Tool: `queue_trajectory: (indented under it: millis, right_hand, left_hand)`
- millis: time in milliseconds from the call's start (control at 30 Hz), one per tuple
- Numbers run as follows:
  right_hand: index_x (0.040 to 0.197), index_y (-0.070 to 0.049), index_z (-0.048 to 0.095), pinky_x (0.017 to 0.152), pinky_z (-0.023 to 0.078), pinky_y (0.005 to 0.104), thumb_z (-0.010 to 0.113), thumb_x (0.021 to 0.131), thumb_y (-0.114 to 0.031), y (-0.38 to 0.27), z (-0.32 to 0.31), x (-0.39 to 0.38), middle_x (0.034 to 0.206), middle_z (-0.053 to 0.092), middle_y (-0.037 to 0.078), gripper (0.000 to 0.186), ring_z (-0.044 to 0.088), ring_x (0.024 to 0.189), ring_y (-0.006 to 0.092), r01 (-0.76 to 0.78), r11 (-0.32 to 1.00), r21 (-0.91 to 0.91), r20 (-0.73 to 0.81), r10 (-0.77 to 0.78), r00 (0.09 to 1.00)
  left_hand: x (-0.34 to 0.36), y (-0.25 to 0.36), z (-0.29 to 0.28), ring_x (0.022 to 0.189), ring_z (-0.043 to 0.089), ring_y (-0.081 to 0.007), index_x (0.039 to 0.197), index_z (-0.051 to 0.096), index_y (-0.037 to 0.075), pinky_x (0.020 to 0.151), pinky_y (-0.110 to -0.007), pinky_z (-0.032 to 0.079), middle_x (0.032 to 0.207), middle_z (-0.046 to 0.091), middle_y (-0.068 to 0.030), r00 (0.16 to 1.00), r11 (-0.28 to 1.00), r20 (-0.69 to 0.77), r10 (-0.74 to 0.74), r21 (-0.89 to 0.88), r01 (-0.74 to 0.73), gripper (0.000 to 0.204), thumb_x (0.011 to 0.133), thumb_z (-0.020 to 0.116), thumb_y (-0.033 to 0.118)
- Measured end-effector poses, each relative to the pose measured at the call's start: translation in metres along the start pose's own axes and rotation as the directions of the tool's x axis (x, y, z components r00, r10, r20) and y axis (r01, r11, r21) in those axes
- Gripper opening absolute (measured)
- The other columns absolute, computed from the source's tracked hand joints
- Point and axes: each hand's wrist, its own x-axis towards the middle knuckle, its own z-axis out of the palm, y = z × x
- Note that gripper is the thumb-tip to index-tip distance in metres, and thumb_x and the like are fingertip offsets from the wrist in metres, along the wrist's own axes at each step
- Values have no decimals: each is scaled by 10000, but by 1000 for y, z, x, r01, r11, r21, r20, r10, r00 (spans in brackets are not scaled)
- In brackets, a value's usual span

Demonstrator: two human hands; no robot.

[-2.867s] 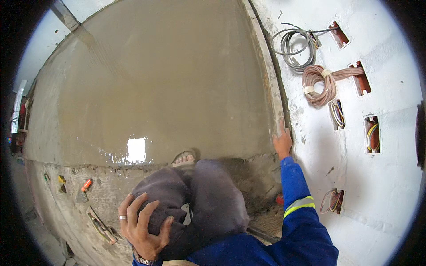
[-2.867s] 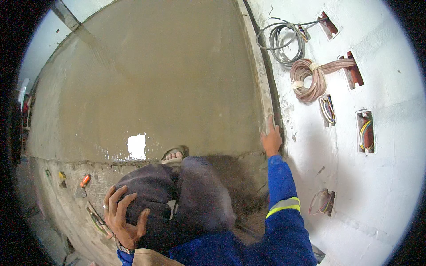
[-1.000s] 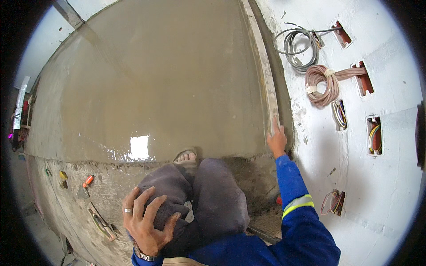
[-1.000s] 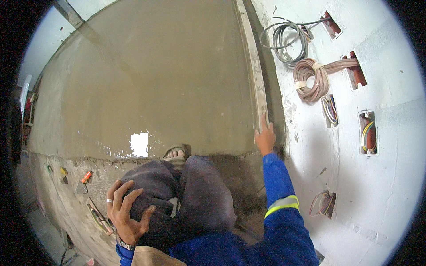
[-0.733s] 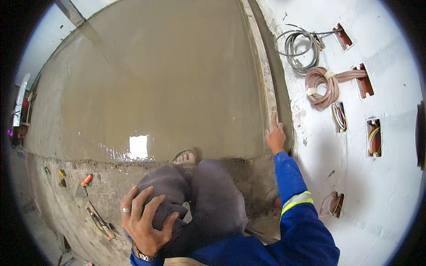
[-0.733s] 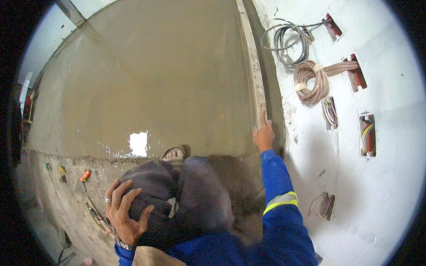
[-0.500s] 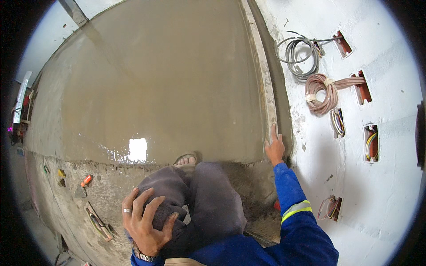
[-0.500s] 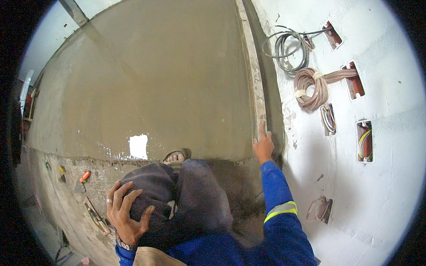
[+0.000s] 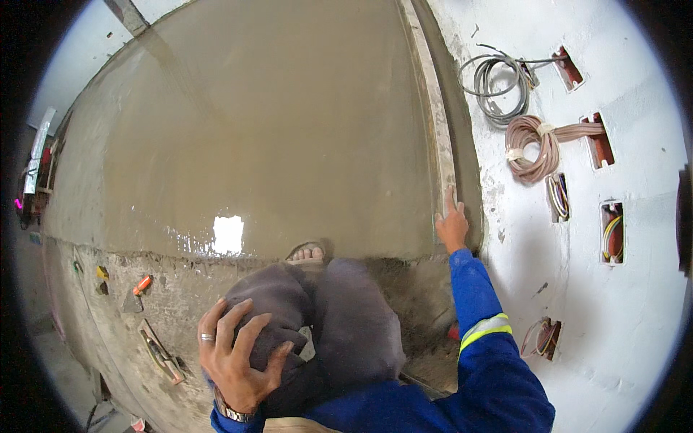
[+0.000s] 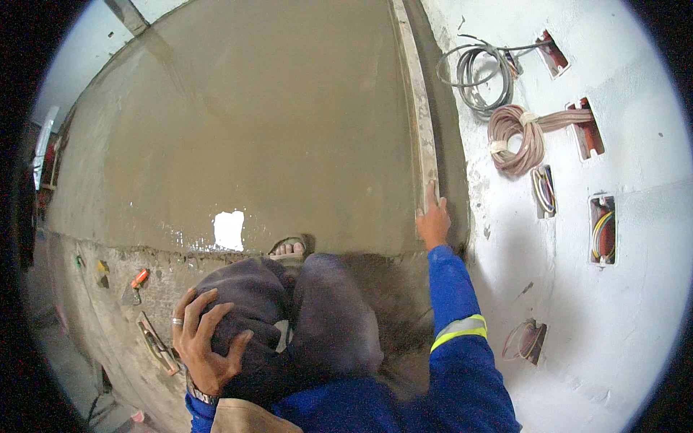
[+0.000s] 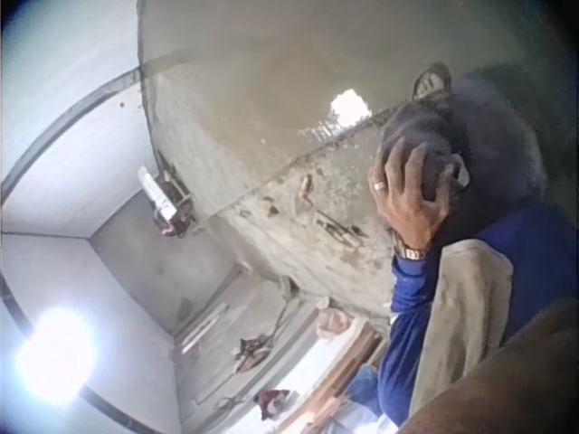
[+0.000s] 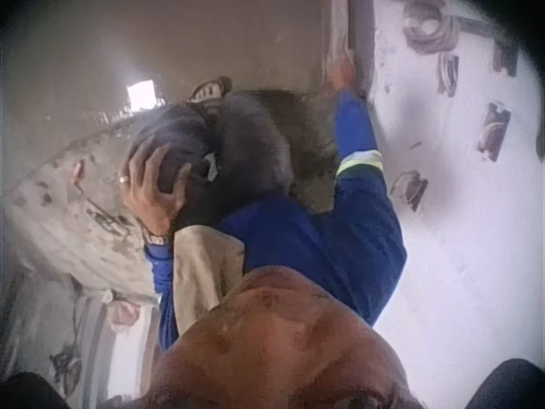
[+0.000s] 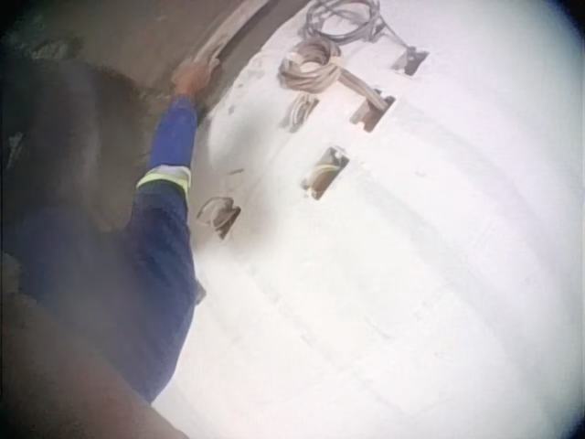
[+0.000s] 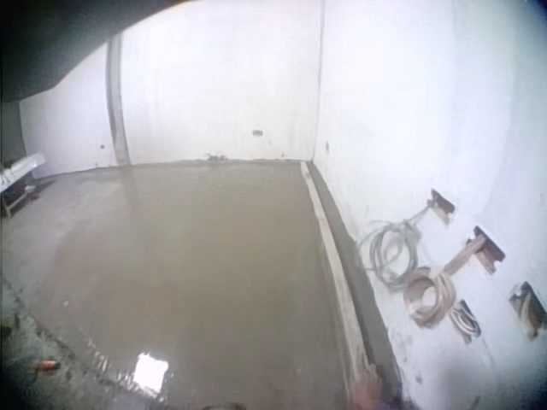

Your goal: The person uses a long straightedge to screed and level wet concrete on a floor. They repeatedly drag the straightedge across the surface to remove excess material and create a flat plane, occasionally repositioning the tool to cover different areas.

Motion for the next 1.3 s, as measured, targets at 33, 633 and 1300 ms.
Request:
queue_trajectory:
  millis: [33, 633, 1300]
  right_hand:
    - [1561, -287, 178, 871, 519, 504, 725, 785, -142, 1, 3, -6, 1297, 473, 372, 961, 571, 1086, 519, -7, 1000, -3, 5, 7, 1000]
    - [1559, -279, 171, 884, 518, 496, 721, 802, -155, -2, 9, -22, 1313, 470, 317, 944, 593, 1074, 474, -3, 998, -68, 16, 4, 1000]
    - [1564, -258, 173, 864, 516, 491, 736, 782, -150, -16, 10, -37, 1201, 506, 262, 969, 601, 1022, 459, 3, 1000, -4, 65, -3, 998]
  left_hand:
    - [-1, -1, 1, 1185, 514, -397, 1003, 702, 133, 967, -540, 445, 1171, 630, -96, 1000, 1000, 1, 11, -2, -11, 430, 637, 826, 323]
    - [-1, -10, 0, 1207, 502, -387, 1006, 710, 148, 974, -557, 436, 1185, 626, -78, 1000, 999, -14, -26, -23, 26, 411, 673, 814, 365]
    - [-7, -5, -2, 1205, 510, -378, 1019, 711, 161, 975, -559, 429, 1188, 625, -79, 999, 999, -7, -47, -17, 47, 423, 660, 817, 360]
